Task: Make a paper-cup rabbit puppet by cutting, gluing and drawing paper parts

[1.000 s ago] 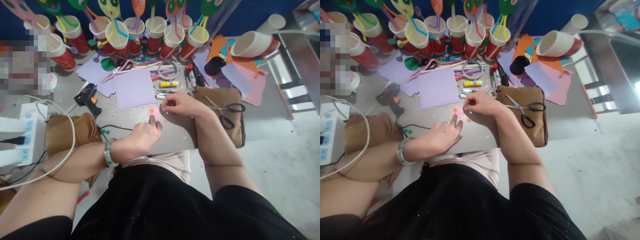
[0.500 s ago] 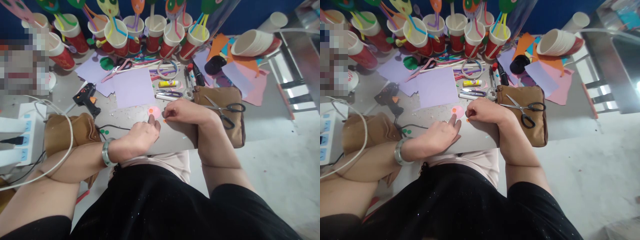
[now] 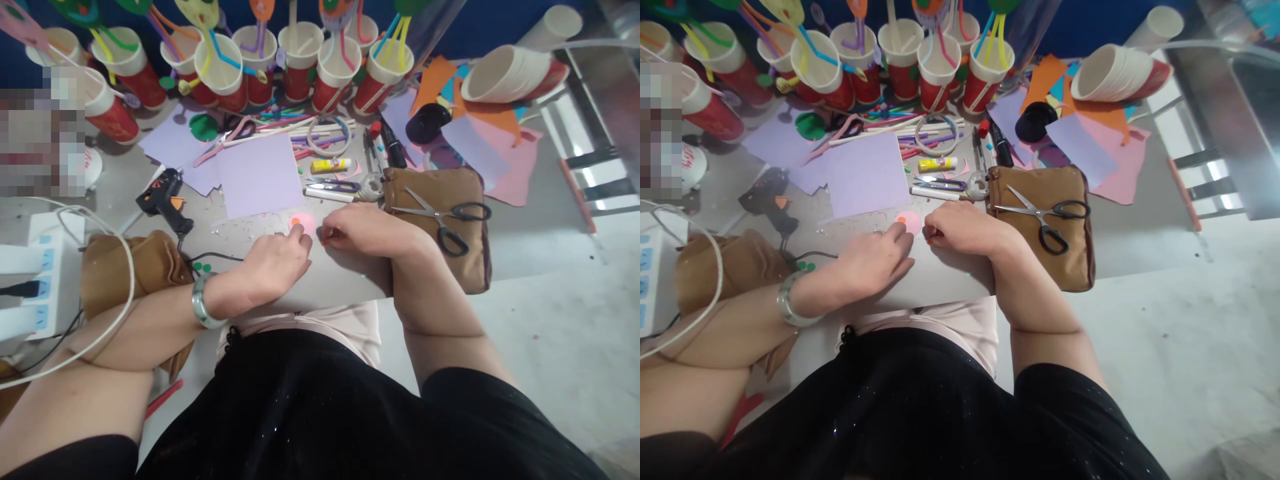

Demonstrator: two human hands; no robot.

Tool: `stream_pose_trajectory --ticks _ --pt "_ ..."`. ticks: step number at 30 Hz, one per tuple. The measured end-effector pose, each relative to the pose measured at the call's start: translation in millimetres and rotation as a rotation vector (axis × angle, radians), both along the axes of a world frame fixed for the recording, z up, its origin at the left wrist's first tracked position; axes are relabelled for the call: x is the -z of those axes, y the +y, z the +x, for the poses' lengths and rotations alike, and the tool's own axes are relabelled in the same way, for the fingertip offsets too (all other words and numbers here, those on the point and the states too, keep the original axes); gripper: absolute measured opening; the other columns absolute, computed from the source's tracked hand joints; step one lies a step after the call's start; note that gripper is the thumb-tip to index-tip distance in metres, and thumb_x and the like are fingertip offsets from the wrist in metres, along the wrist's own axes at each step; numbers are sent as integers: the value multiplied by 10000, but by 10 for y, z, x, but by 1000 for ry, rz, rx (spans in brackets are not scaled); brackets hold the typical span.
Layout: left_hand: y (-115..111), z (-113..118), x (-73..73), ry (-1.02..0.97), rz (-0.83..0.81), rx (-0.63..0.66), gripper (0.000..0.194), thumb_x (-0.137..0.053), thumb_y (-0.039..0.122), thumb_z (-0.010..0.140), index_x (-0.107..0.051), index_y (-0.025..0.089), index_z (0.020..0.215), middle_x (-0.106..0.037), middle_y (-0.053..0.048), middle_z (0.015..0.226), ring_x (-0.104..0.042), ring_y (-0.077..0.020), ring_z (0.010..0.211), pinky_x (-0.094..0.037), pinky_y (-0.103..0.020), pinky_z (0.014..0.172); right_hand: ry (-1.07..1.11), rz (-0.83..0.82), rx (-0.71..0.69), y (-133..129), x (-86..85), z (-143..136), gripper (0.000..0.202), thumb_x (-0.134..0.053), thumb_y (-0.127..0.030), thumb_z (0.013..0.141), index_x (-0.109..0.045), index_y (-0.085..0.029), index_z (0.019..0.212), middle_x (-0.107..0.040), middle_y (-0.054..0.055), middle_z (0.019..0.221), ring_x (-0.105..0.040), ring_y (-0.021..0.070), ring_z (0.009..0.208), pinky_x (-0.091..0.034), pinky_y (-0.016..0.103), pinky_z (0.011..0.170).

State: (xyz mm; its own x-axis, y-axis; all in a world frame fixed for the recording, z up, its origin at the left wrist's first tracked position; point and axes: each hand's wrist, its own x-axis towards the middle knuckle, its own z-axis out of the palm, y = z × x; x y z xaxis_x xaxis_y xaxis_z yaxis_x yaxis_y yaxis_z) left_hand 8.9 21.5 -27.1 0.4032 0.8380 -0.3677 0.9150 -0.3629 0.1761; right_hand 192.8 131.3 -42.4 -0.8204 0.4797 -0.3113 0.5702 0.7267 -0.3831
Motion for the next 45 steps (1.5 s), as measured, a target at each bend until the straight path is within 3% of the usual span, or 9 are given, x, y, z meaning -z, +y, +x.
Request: stream_pose_trajectory --ticks 6,10,16,24,29,36,41,45 --pt "91 -103 58 -239 85 -156 334 -541 353 1005 -675 149 1233 -669 -140 1256 -702 -255 924 -509 -359 739 409 -74 58 52 -21 27 85 -658 -193 868 -722 -182 813 -705 8 733 -563 128 652 -387 265 650" --pt "161 -181 81 -489 179 -296 242 -571 386 995 -702 190 1049 -732 -66 1054 -680 -209 893 -493 -335 777 697 -69 178 33 13 -19 125 -656 -261 895 -709 -176 821 -679 3 722 -545 110 617 -410 251 617" --pt "204 -254 99 -590 325 -342 215 -585 382 980 -657 179 975 -712 -57 1007 -631 -163 799 -455 -309 727 762 -115 222 -16 38 -86 155 -666 -300 901 -701 -182 806 -675 6 723 -538 107 603 -430 248 587" --pt "212 -256 119 -706 315 -366 97 -603 253 925 -656 183 884 -708 -28 902 -593 -140 748 -435 -284 714 780 -174 249 -35 62 -116 129 -669 -287 880 -694 -179 814 -684 13 734 -547 112 614 -451 246 589" --pt "236 -241 120 -813 241 -438 82 -612 219 892 -668 180 846 -717 -15 851 -577 -124 699 -442 -258 694 814 -190 271 -45 79 -130 138 -678 -295 869 -692 -168 816 -684 18 736 -552 110 608 -452 244 583" --pt "285 -205 37 -1047 38 -633 67 -637 214 804 -652 172 753 -682 2 733 -539 -114 651 -419 -236 620 847 -191 296 -69 90 -141 142 -698 -314 858 -669 -181 820 -677 13 732 -558 109 608 -462 239 573" --pt "311 -198 -15 -1248 -206 -778 96 -651 233 772 -617 175 703 -599 32 641 -470 -81 583 -373 -216 563 914 -90 291 -91 122 -128 177 -725 -348 853 -633 -198 871 -641 -5 747 -555 98 597 -451 228 548" --pt "313 -203 22 -1335 -371 -838 118 -672 257 759 -610 178 700 -528 55 572 -377 -58 507 -281 -212 496 872 24 277 -101 131 -124 205 -701 -400 891 -634 -207 910 -664 3 787 -541 95 597 -459 238 584"
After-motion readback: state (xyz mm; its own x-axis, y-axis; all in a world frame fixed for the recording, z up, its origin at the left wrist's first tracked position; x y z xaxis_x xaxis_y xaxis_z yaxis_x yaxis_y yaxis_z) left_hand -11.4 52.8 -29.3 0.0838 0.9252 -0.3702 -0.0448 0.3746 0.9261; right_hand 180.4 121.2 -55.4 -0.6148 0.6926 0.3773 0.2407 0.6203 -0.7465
